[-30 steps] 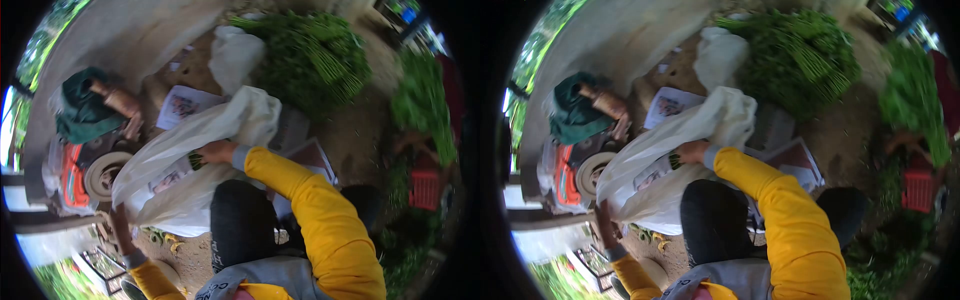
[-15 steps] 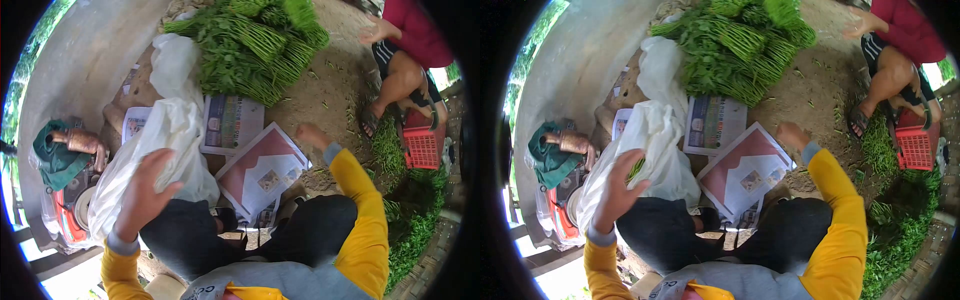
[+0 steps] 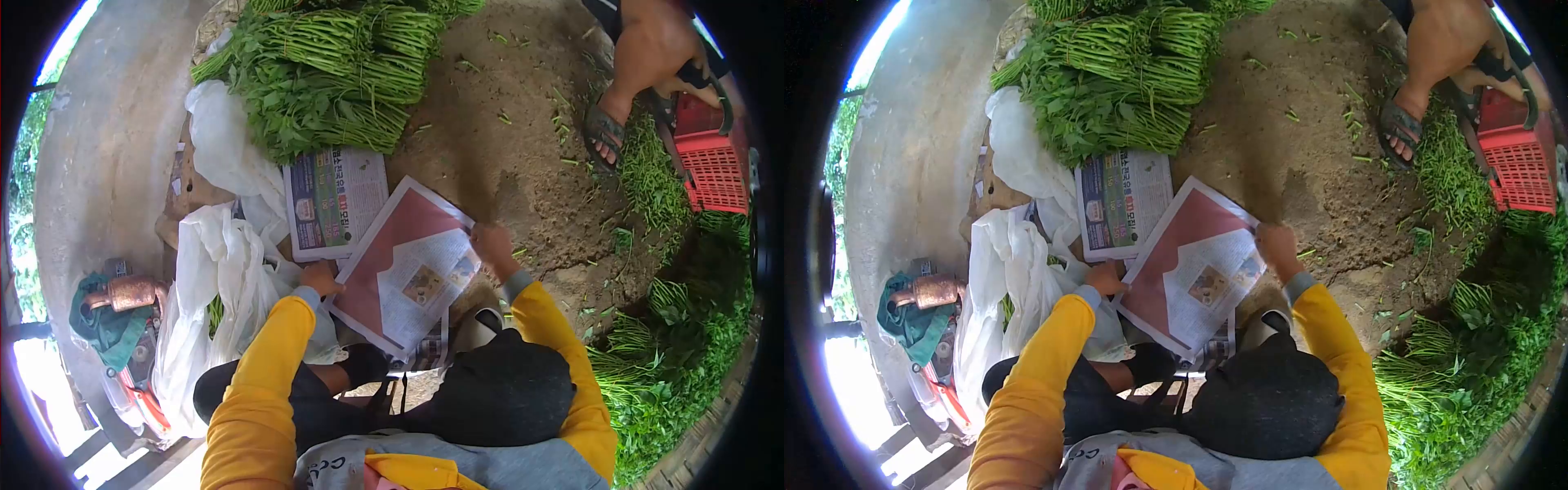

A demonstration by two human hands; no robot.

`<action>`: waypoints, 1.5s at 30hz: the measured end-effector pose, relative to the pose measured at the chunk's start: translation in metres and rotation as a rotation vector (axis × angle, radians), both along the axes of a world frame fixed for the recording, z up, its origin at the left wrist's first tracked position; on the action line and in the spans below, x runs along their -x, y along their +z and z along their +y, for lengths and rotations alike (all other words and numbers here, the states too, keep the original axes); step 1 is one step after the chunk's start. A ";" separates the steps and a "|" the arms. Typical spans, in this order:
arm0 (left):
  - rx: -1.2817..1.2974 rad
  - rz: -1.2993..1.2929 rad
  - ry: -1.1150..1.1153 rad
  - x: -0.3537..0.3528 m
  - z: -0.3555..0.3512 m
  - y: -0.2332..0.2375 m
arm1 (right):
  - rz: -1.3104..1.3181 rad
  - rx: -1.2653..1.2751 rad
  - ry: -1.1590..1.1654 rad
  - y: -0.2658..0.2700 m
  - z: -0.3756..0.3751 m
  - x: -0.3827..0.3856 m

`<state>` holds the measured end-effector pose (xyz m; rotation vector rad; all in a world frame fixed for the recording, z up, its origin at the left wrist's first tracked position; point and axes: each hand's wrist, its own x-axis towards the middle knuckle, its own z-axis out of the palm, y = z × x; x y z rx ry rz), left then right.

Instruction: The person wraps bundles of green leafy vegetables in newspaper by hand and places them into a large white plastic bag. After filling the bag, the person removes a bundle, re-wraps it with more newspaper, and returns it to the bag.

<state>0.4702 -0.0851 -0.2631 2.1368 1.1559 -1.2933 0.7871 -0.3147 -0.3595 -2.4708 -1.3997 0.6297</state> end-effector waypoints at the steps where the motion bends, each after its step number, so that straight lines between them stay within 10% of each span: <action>1: 0.075 0.035 0.081 0.006 0.003 -0.003 | 0.012 -0.029 -0.019 0.007 0.001 -0.003; 5: 0.233 -0.002 -0.298 0.053 0.014 -0.079 | 0.123 -0.158 -0.098 0.042 0.007 -0.017; 8: 0.382 -0.368 -0.147 0.019 0.015 -0.049 | 0.352 -0.245 -0.172 0.052 0.012 -0.005; 10: 0.711 -0.447 0.973 -0.017 0.006 -0.031 | 0.546 -0.326 -0.180 0.067 0.019 0.021; 15: 0.944 -0.723 1.462 -0.121 -0.001 0.034 | 0.513 -0.725 -0.019 0.125 0.035 0.090; 21: 0.866 -1.054 1.365 -0.154 0.003 0.090 | 0.467 -0.312 -0.172 0.149 0.030 0.025; 26: 0.868 -0.994 1.118 -0.145 0.024 0.121 | 0.098 -0.777 -0.006 0.231 0.020 -0.011; 33: 0.541 -0.285 0.301 -0.070 0.047 0.015 | 0.260 -0.025 0.655 0.144 -0.003 0.045; 37: 0.226 -0.588 0.206 -0.015 0.020 -0.051 | 0.431 0.403 0.758 0.087 -0.015 0.079; 40: 0.094 -0.685 0.363 -0.009 -0.006 -0.064 | 0.569 -0.052 0.609 0.108 0.025 0.050; 45: -0.041 -0.827 0.455 -0.017 -0.041 -0.112 | 0.044 -0.670 0.460 0.223 0.208 -0.012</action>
